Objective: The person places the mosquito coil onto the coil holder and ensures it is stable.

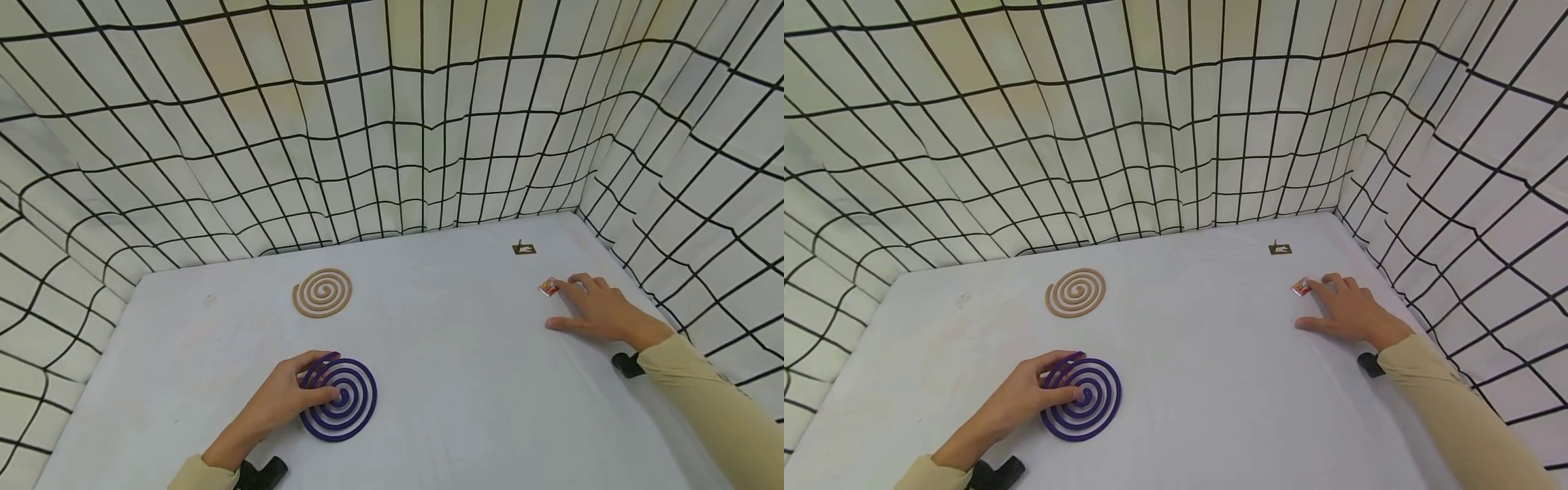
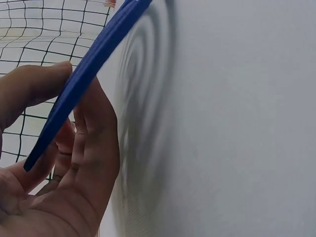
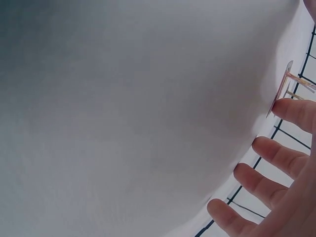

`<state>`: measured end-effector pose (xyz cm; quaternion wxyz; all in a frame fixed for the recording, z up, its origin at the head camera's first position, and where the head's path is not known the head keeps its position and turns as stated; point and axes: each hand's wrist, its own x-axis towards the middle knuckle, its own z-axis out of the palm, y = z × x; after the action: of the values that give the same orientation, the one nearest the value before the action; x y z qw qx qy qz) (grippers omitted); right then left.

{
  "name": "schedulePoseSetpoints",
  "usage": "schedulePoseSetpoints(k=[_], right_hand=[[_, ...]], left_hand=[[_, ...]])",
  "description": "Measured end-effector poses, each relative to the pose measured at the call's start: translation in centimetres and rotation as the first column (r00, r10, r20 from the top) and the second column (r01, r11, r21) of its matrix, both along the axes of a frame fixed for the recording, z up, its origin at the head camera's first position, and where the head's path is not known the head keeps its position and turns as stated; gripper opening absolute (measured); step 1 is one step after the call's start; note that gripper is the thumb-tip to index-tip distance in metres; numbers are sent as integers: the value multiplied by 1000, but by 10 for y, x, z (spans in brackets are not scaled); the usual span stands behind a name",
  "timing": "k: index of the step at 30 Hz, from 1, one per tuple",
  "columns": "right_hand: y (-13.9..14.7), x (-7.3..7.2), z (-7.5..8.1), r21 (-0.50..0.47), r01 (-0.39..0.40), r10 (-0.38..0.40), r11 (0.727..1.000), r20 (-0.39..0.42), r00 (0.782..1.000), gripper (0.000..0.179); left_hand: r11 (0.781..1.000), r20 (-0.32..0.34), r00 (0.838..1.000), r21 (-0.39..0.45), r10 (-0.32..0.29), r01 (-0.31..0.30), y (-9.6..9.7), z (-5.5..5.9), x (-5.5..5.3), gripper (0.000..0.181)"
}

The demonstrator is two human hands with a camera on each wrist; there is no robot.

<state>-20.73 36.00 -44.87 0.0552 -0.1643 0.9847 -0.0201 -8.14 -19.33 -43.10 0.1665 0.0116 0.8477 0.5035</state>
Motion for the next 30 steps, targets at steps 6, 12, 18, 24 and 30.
schedulePoseSetpoints(k=[6,12,18,24,30], right_hand=[[-6,3,1,-10,13,-13,1000,14,1000,98],[-14,11,2,-48,44,-41,998,49,998,98],[-20,16,0,-65,52,-49,997,47,998,97],[-25,20,1,-73,59,-56,996,45,997,95],[-29,24,4,-77,64,-60,995,44,997,93]], left_hand=[[997,26,999,69,23,-24,1,-2,2,68],[970,74,997,243,6,-23,1,-9,4,70],[919,109,994,393,-19,-26,2,-14,6,69],[886,154,988,461,-13,-60,5,-18,8,66],[870,162,987,485,15,-92,6,-18,6,62]])
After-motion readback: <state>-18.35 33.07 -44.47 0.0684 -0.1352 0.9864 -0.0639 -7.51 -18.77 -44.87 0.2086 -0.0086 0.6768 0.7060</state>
